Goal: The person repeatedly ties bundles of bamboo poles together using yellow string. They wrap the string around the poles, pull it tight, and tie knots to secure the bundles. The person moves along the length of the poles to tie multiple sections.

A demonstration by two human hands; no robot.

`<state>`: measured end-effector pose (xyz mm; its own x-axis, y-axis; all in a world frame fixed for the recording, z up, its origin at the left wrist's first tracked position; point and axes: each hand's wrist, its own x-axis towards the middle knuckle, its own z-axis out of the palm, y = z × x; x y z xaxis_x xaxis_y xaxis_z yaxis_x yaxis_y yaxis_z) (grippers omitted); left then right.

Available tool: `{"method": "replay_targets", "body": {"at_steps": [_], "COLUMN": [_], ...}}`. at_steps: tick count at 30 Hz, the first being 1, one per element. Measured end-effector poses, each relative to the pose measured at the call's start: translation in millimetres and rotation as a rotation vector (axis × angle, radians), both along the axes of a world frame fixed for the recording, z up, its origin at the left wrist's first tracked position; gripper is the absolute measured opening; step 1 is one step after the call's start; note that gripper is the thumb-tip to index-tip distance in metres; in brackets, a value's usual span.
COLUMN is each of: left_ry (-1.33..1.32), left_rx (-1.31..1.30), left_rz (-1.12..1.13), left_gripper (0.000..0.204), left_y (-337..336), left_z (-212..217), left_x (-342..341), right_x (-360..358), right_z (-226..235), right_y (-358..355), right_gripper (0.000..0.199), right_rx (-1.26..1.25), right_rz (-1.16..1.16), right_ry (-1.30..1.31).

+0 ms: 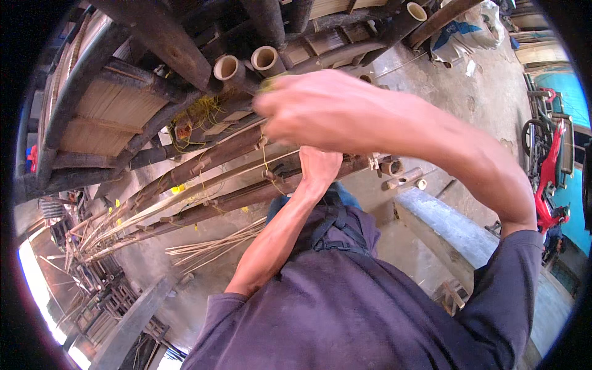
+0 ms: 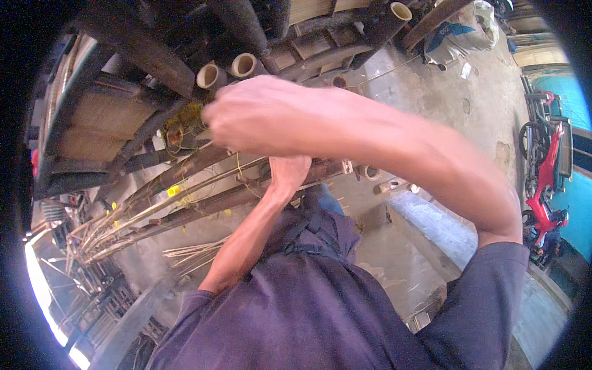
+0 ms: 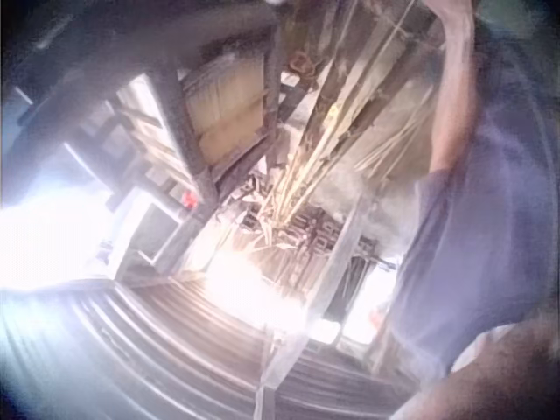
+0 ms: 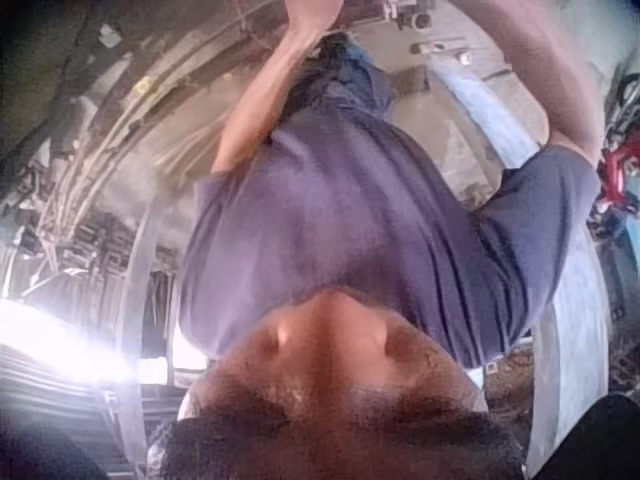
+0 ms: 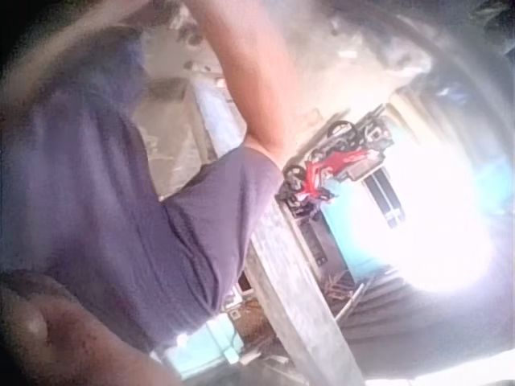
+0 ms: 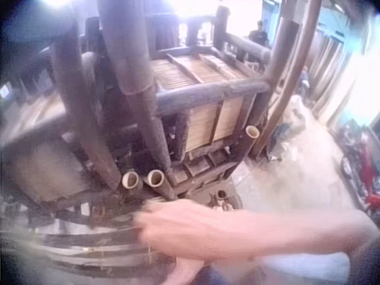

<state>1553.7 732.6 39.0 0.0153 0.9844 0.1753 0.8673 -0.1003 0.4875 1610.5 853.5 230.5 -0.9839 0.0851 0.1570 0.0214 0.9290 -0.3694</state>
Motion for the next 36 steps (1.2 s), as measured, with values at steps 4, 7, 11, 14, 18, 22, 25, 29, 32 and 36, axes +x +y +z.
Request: {"method": "replay_targets", "body": {"at_steps": [4, 7, 11, 14, 18, 22, 25, 29, 32, 36], "left_ry": [-0.176, -0.18, -0.138, -0.195, -0.835, -1.078, -0.723, -0.608, -0.265, -0.069], "left_rx": [-0.111, -0.104, -0.161, -0.117, -0.326, -0.488, -0.648, -0.759, -0.679, -0.401], "left_rz": [0.04, -0.022, -0.029, 0.032, 0.024, -0.023, 0.251, 0.057, -0.032, -0.008], "left_gripper": [0.02, 0.019, 0.019, 0.019, 0.023, 0.027, 0.036, 0.04, 0.044, 0.044], "left_y": [2.8, 8.2, 6.8, -0.2, 22.3, 100.2, 169.3, 179.7, 164.6, 128.8], "left_z": [11.6, 14.5, 16.1, 10.3, 31.3, 86.5, -2.2, -52.2, -34.8, -5.2], "left_x": [-6.9, 5.0, -1.4, -8.0, 2.2, -1.0, -23.3, -60.6, -139.1, -269.2], "right_x": [-20.9, 21.6, 23.1, 64.7, 80.9, 69.7, 87.2, 81.5, 98.5, 58.5], "right_z": [-3.0, -147.0, -153.7, -91.4, -201.0, -198.9, -192.5, -168.4, -164.2, -165.8], "right_y": [48.9, 67.6, 60.4, -69.5, -160.4, -172.2, -169.0, -173.5, -227.1, -297.2], "right_gripper": [0.039, 0.056, 0.02, 0.021, 0.02, 0.011, 0.01, 0.02, 0.039, 0.043], "right_rx": [-0.184, 0.034, -0.548, -0.804, -0.615, -0.511, -0.499, -0.613, -0.747, -1.155], "right_rz": [-0.364, -0.561, -0.882, -0.584, -0.463, -0.545, -0.479, -0.626, -0.998, -1.099], "right_ry": [-0.669, -0.996, 0.098, 0.137, -0.168, 0.037, -0.183, -0.015, 0.131, -0.074]}}
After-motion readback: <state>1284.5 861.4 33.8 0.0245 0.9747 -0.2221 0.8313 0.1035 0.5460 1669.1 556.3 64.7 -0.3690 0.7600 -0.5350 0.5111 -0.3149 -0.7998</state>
